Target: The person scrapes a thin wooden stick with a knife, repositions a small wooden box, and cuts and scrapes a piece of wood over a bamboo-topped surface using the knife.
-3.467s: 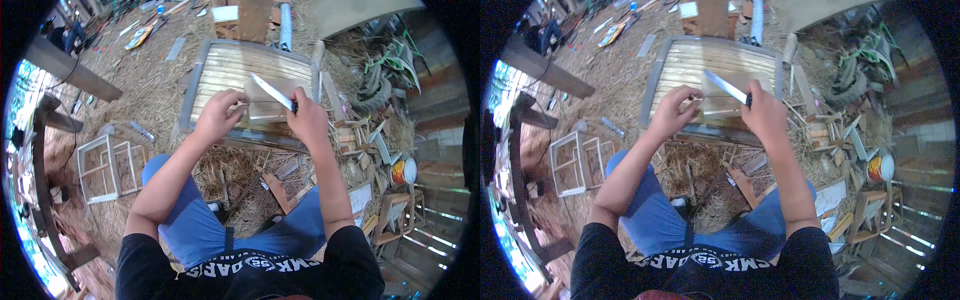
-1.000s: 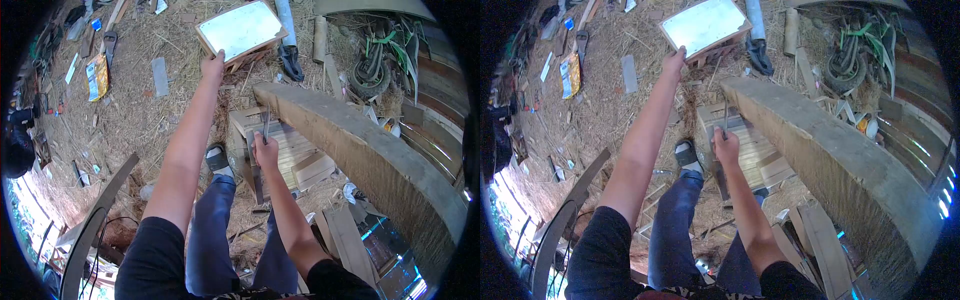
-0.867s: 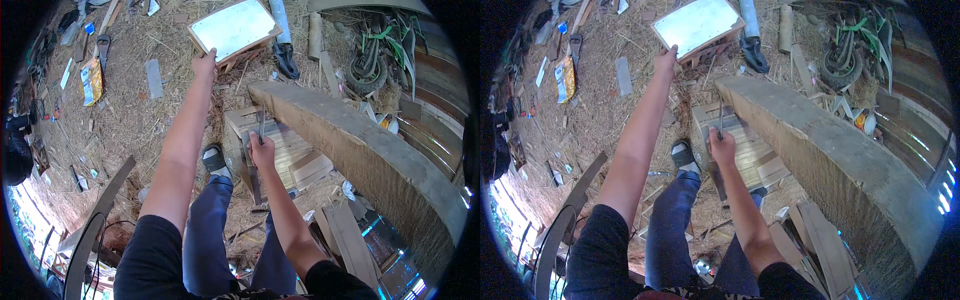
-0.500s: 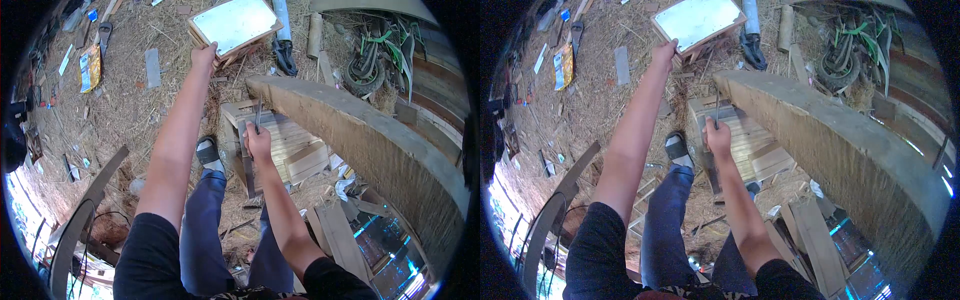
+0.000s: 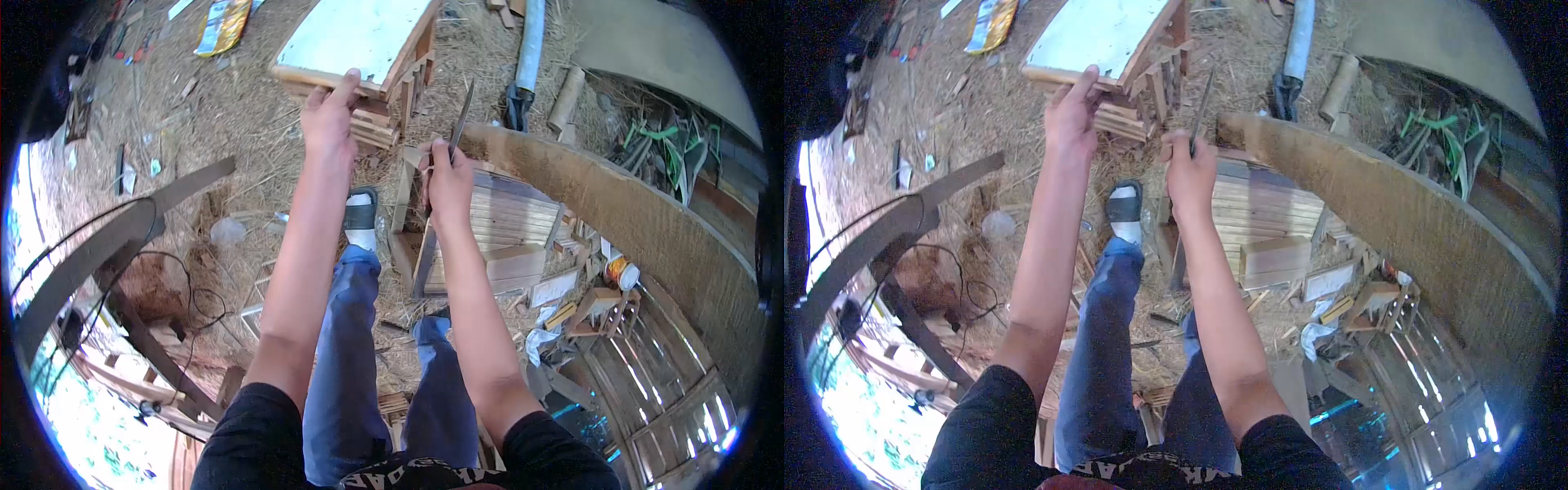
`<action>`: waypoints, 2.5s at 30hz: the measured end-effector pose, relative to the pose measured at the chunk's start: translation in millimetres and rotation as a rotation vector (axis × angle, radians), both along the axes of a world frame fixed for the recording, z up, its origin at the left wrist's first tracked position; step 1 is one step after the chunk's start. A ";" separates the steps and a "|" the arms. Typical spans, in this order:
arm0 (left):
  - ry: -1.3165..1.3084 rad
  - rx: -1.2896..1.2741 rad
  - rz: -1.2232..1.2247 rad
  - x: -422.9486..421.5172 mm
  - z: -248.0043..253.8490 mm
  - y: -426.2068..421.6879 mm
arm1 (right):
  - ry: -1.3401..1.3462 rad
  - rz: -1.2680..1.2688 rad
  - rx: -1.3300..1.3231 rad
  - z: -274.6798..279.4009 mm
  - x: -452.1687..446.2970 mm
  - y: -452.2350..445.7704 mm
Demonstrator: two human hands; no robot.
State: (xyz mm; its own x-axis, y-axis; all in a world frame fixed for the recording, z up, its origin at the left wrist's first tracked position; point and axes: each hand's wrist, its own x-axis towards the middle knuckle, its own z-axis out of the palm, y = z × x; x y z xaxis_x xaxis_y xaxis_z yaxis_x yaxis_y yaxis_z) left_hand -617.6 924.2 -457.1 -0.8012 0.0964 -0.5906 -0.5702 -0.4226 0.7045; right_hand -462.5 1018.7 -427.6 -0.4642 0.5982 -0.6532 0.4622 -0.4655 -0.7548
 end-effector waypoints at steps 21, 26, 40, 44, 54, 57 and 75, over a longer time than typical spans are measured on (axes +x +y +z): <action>0.427 -0.452 0.233 335.1 236.3 -199.1 | 0.184 0.515 -0.092 165.9 284.8 -39.5; 0.369 -0.493 -0.029 432.0 325.7 -251.4 | 0.097 0.523 0.152 213.8 380.4 0.9; 0.220 -0.494 -0.648 610.1 269.5 -267.5 | -0.219 0.349 0.127 173.7 594.5 -28.6; 0.242 -0.809 -0.839 642.9 230.1 -249.6 | -0.280 0.290 0.288 136.2 631.4 -23.7; 0.171 -0.592 -0.793 686.2 37.4 -194.5 | -0.347 0.397 0.630 -22.9 673.3 44.6; 0.112 -0.710 -0.814 688.4 -38.2 -173.7 | -0.361 0.395 0.576 -32.1 644.0 30.0; -0.242 -1.146 -0.728 732.0 -53.1 -160.8 | -0.337 0.473 0.381 -80.6 704.4 21.1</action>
